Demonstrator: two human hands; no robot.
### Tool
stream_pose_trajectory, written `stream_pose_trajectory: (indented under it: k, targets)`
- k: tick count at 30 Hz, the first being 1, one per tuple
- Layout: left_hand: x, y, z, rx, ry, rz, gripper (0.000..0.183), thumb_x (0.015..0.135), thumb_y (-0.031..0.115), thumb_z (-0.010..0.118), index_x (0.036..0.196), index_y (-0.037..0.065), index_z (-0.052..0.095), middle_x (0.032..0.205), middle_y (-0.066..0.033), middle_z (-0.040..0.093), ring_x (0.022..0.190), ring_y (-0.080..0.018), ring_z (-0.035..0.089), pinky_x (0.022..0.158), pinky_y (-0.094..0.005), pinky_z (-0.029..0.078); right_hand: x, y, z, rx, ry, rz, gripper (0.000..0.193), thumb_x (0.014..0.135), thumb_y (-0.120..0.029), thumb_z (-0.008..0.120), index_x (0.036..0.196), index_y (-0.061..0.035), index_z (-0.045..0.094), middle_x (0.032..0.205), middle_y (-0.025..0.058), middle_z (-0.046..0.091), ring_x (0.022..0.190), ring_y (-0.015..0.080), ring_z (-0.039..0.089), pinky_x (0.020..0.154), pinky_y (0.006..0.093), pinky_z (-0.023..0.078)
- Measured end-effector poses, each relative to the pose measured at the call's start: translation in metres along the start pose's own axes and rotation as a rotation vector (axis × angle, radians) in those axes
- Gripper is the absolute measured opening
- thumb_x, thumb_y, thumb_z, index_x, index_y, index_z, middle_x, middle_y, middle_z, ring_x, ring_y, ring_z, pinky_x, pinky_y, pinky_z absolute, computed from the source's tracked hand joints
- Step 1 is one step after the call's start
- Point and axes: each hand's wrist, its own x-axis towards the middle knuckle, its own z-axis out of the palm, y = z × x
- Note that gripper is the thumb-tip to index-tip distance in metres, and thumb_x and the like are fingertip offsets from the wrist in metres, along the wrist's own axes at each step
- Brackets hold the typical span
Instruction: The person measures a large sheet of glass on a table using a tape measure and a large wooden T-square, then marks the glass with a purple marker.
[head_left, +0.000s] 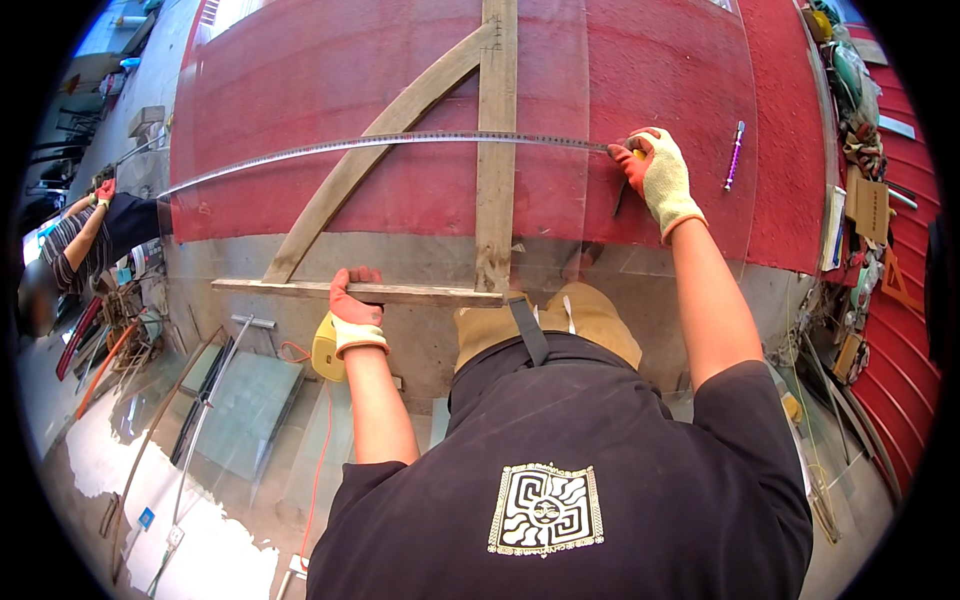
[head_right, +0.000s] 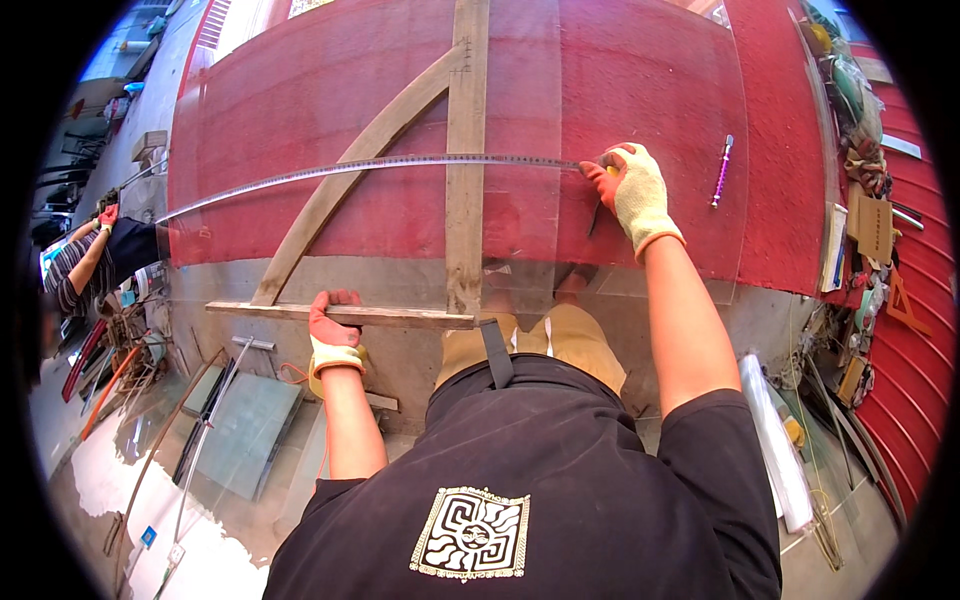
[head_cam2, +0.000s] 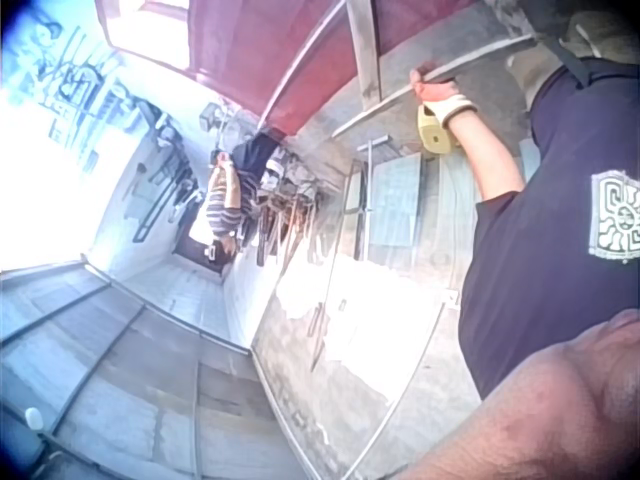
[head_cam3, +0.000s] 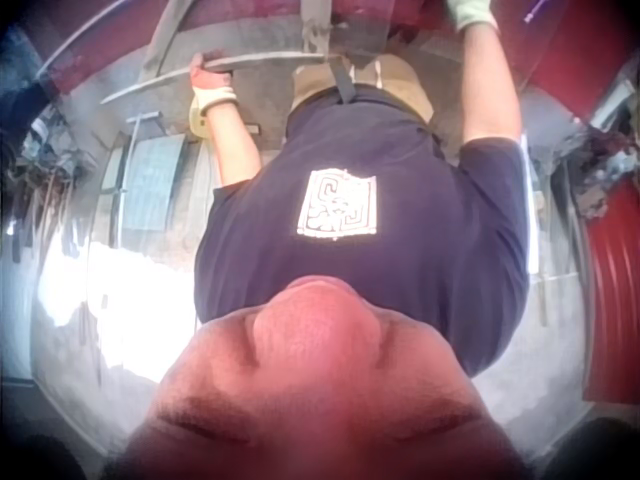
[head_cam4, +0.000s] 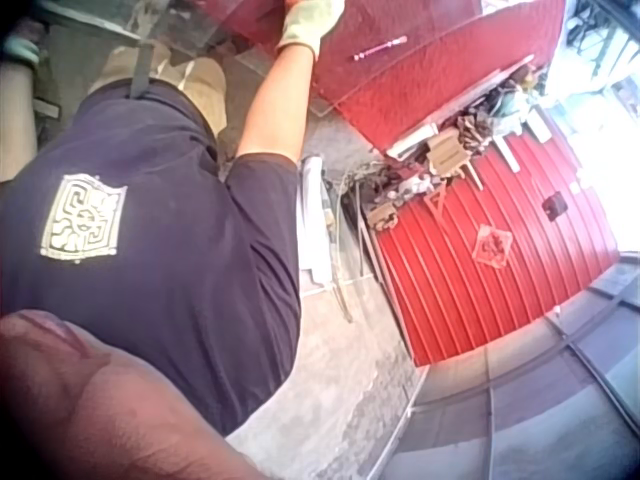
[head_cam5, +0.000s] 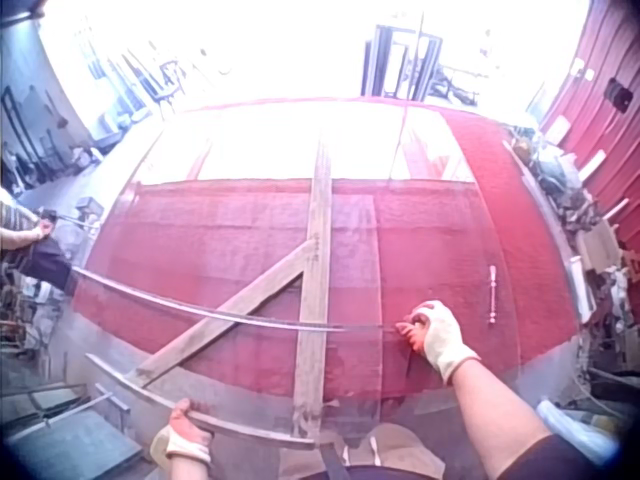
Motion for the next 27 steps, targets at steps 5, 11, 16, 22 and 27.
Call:
stream_pose_trajectory:
  k: [5,11,16,22,27]
  targets:
    - [-0.001,-0.001,0.005,0.04,0.023,0.017,0.012,0.095,0.021,0.072,0.095,0.012,0.063,0.094,-0.0024,0.064,0.093,-0.0225,0.066,0.1,-0.0504,0.057,0.0,0.009,0.006,-0.018,0.019,-0.031,0.039,0.089,-0.043,0.084,0.09,-0.0035,0.079,0.104,0.0126,0.074,0.108,0.0335,0.068,0.094,0.044,0.056]
    - [0.0,-0.003,0.006,0.045,0.014,0.034,0.012,0.094,0.019,0.072,0.1,0.012,0.064,0.096,-0.0039,0.064,0.093,-0.0247,0.065,0.101,-0.0521,0.057,0.0,0.022,0.009,0.003,0.028,-0.039,0.039,0.089,-0.043,0.084,0.091,-0.0042,0.079,0.106,0.0125,0.074,0.109,0.0332,0.068,0.094,0.0438,0.055]
    - [-0.005,-0.008,0.004,0.193,-0.019,0.058,0.024,0.098,0.034,0.066,0.096,0.01,0.066,0.092,-0.0064,0.064,0.093,-0.0276,0.065,0.089,-0.0492,0.056,0.001,0.011,0.005,-0.043,0.06,-0.057,0.038,0.087,-0.041,0.086,0.092,-0.0044,0.078,0.106,0.0146,0.073,0.107,0.035,0.068,0.092,0.0455,0.055]
    - [-0.008,-0.011,0.006,0.364,-0.181,0.103,0.043,0.098,0.05,0.065,0.093,0.008,0.068,0.098,-0.0116,0.069,0.093,-0.0318,0.065,0.079,-0.0483,0.054,-0.004,0.041,0.017,0.15,0.174,-0.174,0.033,0.092,-0.033,0.085,0.092,-0.0019,0.074,0.109,0.0145,0.069,0.095,0.0306,0.069,0.078,0.0426,0.056]
    - [-0.033,-0.004,0.035,0.327,0.306,0.248,0.099,0.097,0.05,0.073,0.168,0.005,0.022,0.17,-0.0176,0.035,0.154,-0.0331,0.037,0.126,-0.0486,0.031,0.005,0.05,0.023,0.069,0.059,-0.111,0.039,0.096,-0.035,0.084,0.094,0.0021,0.072,0.113,0.0091,0.065,0.098,0.0219,0.066,0.087,0.0343,0.054]
